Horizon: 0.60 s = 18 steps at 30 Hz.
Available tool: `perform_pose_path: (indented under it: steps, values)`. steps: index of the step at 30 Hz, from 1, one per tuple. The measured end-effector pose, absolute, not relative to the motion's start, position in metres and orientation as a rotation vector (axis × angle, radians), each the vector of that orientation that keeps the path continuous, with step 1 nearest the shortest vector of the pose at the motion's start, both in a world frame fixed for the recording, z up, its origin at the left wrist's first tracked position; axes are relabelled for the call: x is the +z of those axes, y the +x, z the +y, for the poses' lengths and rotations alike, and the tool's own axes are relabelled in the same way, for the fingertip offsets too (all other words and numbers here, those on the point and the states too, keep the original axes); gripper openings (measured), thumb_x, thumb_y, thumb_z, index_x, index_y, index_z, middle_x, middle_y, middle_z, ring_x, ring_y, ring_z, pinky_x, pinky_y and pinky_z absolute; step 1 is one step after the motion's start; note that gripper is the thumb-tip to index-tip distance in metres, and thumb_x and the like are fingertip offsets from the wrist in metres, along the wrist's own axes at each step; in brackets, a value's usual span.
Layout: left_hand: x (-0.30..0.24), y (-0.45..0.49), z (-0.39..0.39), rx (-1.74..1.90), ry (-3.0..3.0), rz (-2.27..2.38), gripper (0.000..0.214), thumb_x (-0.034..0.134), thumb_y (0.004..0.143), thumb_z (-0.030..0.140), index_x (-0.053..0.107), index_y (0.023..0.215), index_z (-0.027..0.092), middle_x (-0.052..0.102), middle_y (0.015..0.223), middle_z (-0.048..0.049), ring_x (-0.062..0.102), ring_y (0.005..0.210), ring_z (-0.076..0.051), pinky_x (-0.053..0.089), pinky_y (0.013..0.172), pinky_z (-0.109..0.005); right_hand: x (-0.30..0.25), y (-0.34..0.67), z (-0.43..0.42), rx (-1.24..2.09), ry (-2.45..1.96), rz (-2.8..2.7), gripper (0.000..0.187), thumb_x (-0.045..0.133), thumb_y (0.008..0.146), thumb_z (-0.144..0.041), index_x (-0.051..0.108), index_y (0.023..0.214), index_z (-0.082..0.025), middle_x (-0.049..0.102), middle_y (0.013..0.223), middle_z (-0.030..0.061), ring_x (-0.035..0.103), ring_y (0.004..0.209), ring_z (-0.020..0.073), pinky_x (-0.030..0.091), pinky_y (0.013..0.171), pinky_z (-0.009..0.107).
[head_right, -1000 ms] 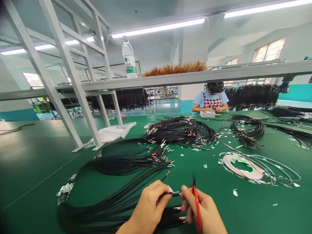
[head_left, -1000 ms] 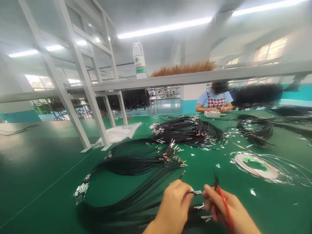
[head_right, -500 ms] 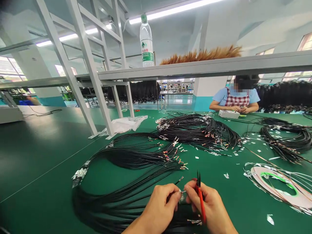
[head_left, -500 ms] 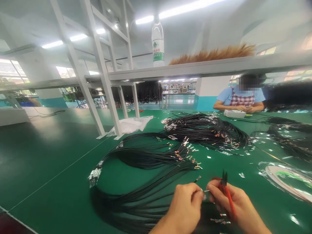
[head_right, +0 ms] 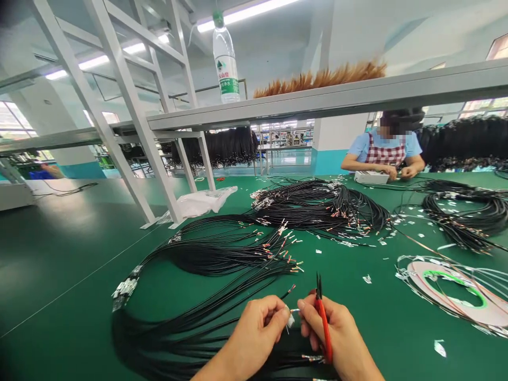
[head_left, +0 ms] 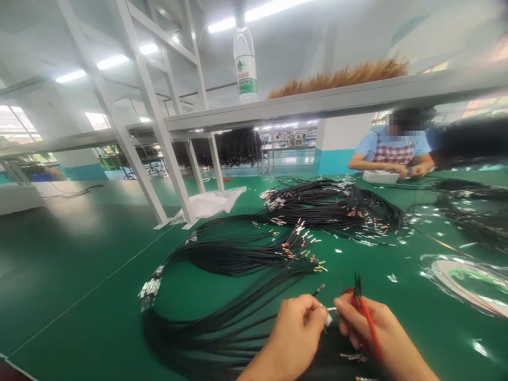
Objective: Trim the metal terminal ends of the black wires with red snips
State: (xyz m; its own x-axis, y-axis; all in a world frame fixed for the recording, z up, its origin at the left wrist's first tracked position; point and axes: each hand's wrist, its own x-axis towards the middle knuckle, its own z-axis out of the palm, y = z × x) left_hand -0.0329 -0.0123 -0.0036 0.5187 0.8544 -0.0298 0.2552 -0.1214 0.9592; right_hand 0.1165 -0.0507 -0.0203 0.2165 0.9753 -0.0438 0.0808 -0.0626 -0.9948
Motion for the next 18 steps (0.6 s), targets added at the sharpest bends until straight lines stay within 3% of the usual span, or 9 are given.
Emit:
perform_pose_path:
  steps: [5, 10, 18]
  values:
    - [-0.007, -0.034, -0.011, 0.612, 1.323, 0.869, 0.037, 0.049, 0.080, 0.047, 0.040, 0.059, 0.019, 0.035, 0.048, 0.0069, 0.026, 0.040, -0.005, 0.020, 0.041, -0.021, -0.019, 0.104, -0.057, 0.801, -1.389, -1.166, 0.047, 0.058, 0.074, -0.063, 0.055, 0.056, -0.020, 0.050, 0.050, -0.0025, 0.041, 0.044, 0.0118, 0.034, 0.043, 0.023]
    - [0.003, -0.039, -0.011, 0.512, 1.115, 0.702, 0.035, 0.056, 0.077, 0.048, 0.047, 0.064, 0.017, 0.033, 0.047, 0.0084, 0.019, 0.037, -0.003, 0.015, 0.038, -0.020, -0.019, 0.098, -0.056, 0.818, -1.428, -1.114, 0.050, 0.056, 0.074, -0.066, 0.056, 0.056, -0.020, 0.044, 0.046, -0.0041, 0.039, 0.042, 0.0112, 0.033, 0.041, 0.022]
    - [-0.003, -0.040, -0.012, 0.536, 1.411, 0.811, 0.027, 0.052, 0.081, 0.043, 0.051, 0.080, 0.015, 0.046, 0.056, 0.0045, 0.036, 0.045, -0.006, 0.029, 0.045, -0.020, -0.020, 0.103, -0.053, 0.891, -1.349, -1.031, 0.046, 0.062, 0.072, -0.062, 0.056, 0.057, -0.019, 0.054, 0.050, -0.0018, 0.044, 0.042, 0.0105, 0.035, 0.043, 0.021]
